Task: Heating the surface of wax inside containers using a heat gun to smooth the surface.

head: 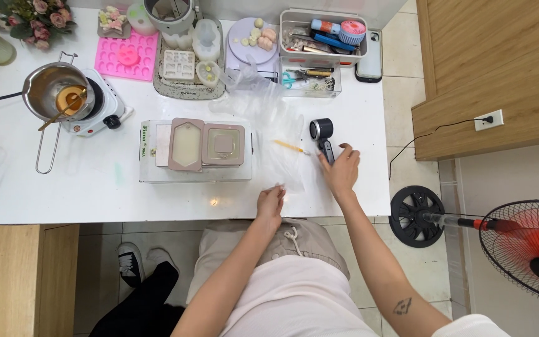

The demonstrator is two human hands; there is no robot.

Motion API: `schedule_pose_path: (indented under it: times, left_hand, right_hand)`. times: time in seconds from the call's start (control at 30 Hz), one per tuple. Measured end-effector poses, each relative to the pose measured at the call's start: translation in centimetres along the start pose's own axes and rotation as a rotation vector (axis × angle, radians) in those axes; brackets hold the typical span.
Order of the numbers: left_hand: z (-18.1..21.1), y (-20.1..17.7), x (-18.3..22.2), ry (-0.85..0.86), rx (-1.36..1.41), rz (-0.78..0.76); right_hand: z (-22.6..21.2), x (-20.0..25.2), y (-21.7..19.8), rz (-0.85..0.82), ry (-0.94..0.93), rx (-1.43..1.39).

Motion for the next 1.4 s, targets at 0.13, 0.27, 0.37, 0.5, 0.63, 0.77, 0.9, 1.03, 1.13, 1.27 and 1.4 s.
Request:
schedule_pose_path:
  times: [0.13, 0.27, 0.37, 0.5, 0.63, 0.77, 0.9, 1.03, 1.13, 1.27, 1.4]
  left_hand:
    - [1.7, 2.5, 6.0, 0.222, 0.102, -0.239]
    - [8.8, 6.4, 17.7, 0.3, 0.054, -0.443]
    - [13.2, 7.9, 23.8, 0.308, 0.091, -0.551]
    - [16.4, 7.5, 27.2, 0.335, 0.314, -0.738]
    - [18.2, 6.7, 29.7, 0.397, 0.404, -0.861]
    - [19.0, 5.6, 31.3, 0.452, 0.462, -0.936]
    - [19.4, 5.2, 32.0, 0.438, 0.588, -0.953]
    - [20.2, 5.5, 32.2, 0.412, 0.688, -0.977]
    - [20.5, 5.8, 31.9, 0.37, 0.751, -0.967]
    - [20.6, 6.4, 31.7, 0.327, 0.841, -1.022]
    - [20.5, 6.5, 31.6, 0.253, 0.969, -1.138]
  right_hand:
    - [-1.5, 2.1, -3.5, -0.031, 0.176, -0.267]
    - [-3.8, 5.1, -6.2, -0.539, 0.774, -1.03]
    - [-6.6, 6.1, -8.7, -0.566, 0.763, -1.191]
    - [-9.7, 5.9, -12.1, -0.492, 0.413, -1.308]
    - [-12.4, 5.1, -14.4, -0.481, 0.219, -1.365]
    - [-14.6, 4.7, -16.2, -0.45, 0.109, -1.454]
    - [-16.5, 5.0, -18.0, -0.392, 0.065, -1.492]
    - [-16.0, 7.5, -17.8, -0.249, -0.052, -1.494]
    - [-17.5, 8.3, -19.5, -0.296, -0.133, -1.391]
    - [-16.0, 10.2, -17.7, -0.179, -0.209, -1.199]
    - [-17.5, 10.9, -19.5, 0.148, -0.463, -0.981]
Point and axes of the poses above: each hand's wrist, its own x-axis away from the middle knuckle, its own y-axis out of the palm, z = x × y, the point moved 3 cm from there along -x, towards the middle knuckle, and after that the axes turned 1 degree about -x, right-handed, at the moved point
